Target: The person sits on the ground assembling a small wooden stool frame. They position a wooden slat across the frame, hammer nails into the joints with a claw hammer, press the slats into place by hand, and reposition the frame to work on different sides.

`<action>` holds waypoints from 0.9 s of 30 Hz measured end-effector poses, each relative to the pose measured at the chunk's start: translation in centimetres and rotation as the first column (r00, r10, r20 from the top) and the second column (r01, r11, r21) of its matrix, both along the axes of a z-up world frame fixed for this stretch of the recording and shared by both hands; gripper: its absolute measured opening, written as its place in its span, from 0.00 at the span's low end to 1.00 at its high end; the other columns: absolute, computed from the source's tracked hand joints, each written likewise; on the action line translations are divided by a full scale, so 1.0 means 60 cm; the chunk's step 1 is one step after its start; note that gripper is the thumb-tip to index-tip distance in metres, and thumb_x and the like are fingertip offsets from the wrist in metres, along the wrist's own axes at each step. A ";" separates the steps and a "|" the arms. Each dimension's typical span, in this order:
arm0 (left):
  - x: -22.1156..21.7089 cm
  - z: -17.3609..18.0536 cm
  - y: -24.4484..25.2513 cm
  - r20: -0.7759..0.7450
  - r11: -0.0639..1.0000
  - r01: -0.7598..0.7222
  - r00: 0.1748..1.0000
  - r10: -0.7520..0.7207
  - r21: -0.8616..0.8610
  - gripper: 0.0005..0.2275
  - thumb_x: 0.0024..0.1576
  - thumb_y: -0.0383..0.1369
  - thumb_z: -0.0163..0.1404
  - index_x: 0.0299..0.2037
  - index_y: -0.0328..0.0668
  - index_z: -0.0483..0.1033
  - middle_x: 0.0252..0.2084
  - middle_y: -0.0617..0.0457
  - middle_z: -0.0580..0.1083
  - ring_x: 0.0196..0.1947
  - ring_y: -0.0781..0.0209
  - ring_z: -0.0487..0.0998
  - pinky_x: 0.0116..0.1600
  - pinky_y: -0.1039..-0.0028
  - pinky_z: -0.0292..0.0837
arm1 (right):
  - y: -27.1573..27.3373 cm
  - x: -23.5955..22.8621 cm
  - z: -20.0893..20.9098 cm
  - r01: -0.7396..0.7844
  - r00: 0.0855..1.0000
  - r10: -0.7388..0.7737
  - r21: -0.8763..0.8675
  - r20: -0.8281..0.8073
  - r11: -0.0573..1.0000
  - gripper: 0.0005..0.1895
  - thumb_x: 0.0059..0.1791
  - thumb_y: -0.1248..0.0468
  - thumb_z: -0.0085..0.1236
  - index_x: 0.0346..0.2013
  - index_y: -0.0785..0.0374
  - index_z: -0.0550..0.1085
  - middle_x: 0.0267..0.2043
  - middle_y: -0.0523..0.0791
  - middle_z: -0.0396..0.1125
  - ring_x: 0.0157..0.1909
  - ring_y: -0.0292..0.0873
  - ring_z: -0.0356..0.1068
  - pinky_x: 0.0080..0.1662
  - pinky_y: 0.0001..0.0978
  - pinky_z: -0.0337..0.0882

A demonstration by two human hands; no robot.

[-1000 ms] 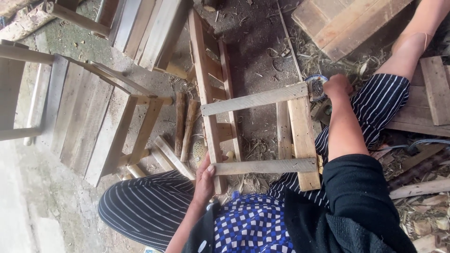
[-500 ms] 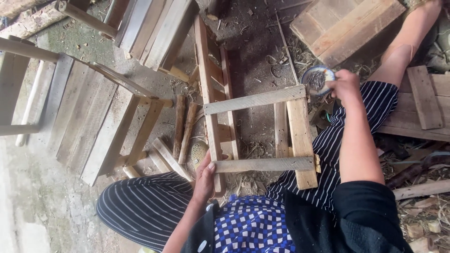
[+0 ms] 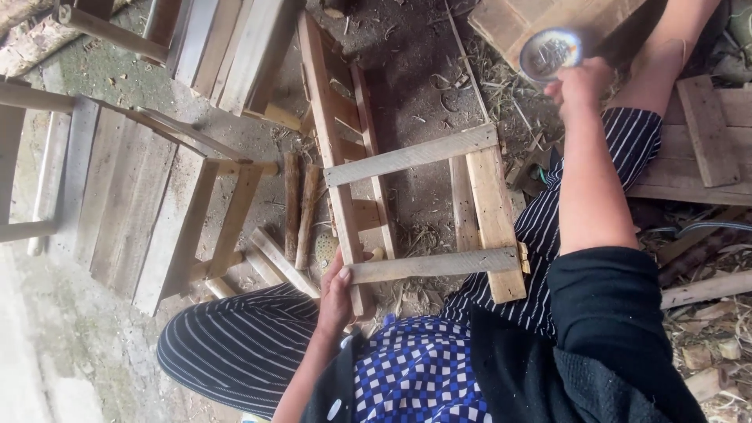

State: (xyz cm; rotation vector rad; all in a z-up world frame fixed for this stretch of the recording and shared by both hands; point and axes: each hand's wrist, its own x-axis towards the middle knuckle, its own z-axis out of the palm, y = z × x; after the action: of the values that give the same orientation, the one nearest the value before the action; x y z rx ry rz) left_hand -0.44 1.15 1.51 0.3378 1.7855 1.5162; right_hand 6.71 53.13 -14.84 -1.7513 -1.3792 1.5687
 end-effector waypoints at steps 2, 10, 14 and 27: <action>0.000 -0.002 -0.001 -0.012 0.999 0.000 1.000 0.000 -0.043 0.31 0.57 0.43 0.39 0.70 0.37 0.61 0.50 0.40 0.77 0.55 0.42 0.79 0.57 0.48 0.77 | -0.013 0.015 -0.005 -0.107 0.972 0.112 0.037 -0.207 0.994 0.14 0.49 0.77 0.45 0.49 0.67 0.68 0.37 0.45 0.70 0.22 0.29 0.74 0.21 0.09 0.71; 0.001 0.001 0.004 0.036 0.999 -0.020 0.999 0.022 -0.048 0.32 0.56 0.45 0.42 0.70 0.39 0.61 0.51 0.40 0.76 0.47 0.47 0.80 0.49 0.55 0.80 | -0.050 0.094 0.009 -0.138 0.966 0.113 -0.096 -0.233 0.986 0.09 0.59 0.61 0.48 0.51 0.63 0.69 0.29 0.38 0.70 0.25 0.31 0.73 0.28 0.18 0.76; 0.000 -0.005 0.000 0.035 0.999 -0.021 0.999 0.022 -0.025 0.31 0.56 0.44 0.42 0.69 0.35 0.64 0.51 0.40 0.77 0.49 0.48 0.79 0.52 0.57 0.78 | -0.066 0.065 -0.040 -0.577 0.775 0.543 0.011 0.323 0.816 0.08 0.57 0.65 0.55 0.34 0.64 0.75 0.31 0.48 0.70 0.35 0.42 0.73 0.52 0.37 0.75; -0.006 -0.056 -0.030 0.095 0.999 -0.051 0.994 0.050 0.014 0.34 0.56 0.47 0.43 0.75 0.46 0.56 0.53 0.33 0.76 0.48 0.50 0.79 0.50 0.59 0.76 | 0.011 0.048 -0.197 -0.429 0.903 0.102 0.863 0.418 0.267 0.04 0.47 0.53 0.67 0.29 0.41 0.79 0.25 0.34 0.69 0.30 0.42 0.74 0.38 0.30 0.73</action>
State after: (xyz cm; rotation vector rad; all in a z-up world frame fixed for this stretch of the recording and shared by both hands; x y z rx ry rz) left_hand -0.78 -0.66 -1.82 0.2260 1.7202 1.5567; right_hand 9.58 53.82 -26.65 -0.9470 -2.1913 0.2569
